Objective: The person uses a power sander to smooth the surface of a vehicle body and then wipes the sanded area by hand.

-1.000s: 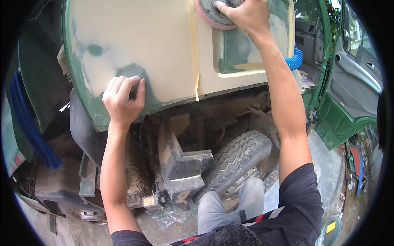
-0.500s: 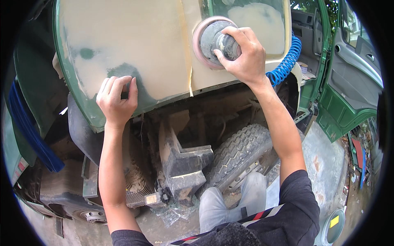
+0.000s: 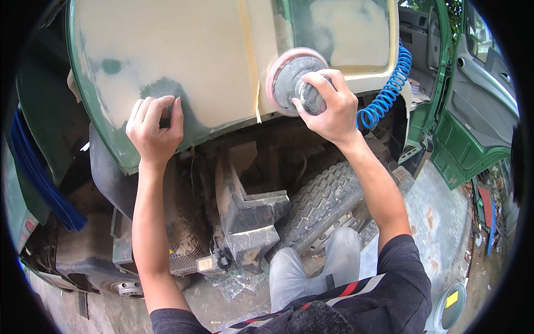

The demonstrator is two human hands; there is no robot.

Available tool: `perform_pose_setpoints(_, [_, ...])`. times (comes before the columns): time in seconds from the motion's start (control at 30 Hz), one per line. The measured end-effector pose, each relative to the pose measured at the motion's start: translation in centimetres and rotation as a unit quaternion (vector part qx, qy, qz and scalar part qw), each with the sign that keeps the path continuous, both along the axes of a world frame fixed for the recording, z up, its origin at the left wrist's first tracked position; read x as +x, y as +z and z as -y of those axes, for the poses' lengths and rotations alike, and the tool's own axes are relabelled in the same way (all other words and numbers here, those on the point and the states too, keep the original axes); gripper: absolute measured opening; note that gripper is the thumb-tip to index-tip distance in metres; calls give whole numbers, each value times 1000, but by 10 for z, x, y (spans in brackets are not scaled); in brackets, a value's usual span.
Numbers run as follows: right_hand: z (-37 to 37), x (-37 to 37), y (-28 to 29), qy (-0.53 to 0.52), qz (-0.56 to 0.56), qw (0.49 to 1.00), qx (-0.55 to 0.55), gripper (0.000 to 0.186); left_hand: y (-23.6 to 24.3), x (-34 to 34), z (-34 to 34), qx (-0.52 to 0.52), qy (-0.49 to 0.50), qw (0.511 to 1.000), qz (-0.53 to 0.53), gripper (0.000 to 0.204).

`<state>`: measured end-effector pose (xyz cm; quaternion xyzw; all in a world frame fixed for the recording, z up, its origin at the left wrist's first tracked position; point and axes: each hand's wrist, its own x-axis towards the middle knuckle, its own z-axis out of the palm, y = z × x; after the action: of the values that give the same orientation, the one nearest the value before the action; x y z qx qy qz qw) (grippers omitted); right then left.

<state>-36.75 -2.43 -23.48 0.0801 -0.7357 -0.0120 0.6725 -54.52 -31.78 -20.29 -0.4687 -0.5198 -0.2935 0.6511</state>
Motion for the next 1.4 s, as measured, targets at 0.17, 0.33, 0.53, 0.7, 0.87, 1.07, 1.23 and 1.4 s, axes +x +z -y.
perform_pose_setpoints(0.17, [-2, -1, -14, 6, -18, 1000, 10, 49, 1, 2, 1, -2, 0, 1000, 2, 14])
perform_pose_setpoints(0.33, [-1, -4, -4, 14, -32, 999, 5, 50, 1, 2, 1, -8, 1, 1000, 6, 14])
perform_pose_setpoints(0.53, [4, -5, 8, 13, -31, 999, -11, 50, 1, 2, 1, -8, -1, 1000, 6, 15])
perform_pose_setpoints(0.7, [2, -6, 23, 5, -37, 999, -6, 47, 1, 3, -1, -4, -2, 1000, 5, 16])
perform_pose_setpoints(0.87, [6, -8, 37, 6, -42, 999, -3, 47, 1, 3, 1, -7, -2, 1000, 4, 16])
perform_pose_setpoints(1.07, [6, -8, 59, -10, -42, 999, 4, 48, 1, 2, 1, -10, -5, 1000, 4, 16])
perform_pose_setpoints(1.23, [0, -13, 75, -13, -66, 998, 18, 48, 2, 2, 2, -10, -6, 1000, 1, 16])
perform_pose_setpoints(1.4, [-1, -14, 88, -21, -76, 997, 25, 49, 2, 4, 1, -7, -8, 1000, 7, 16])
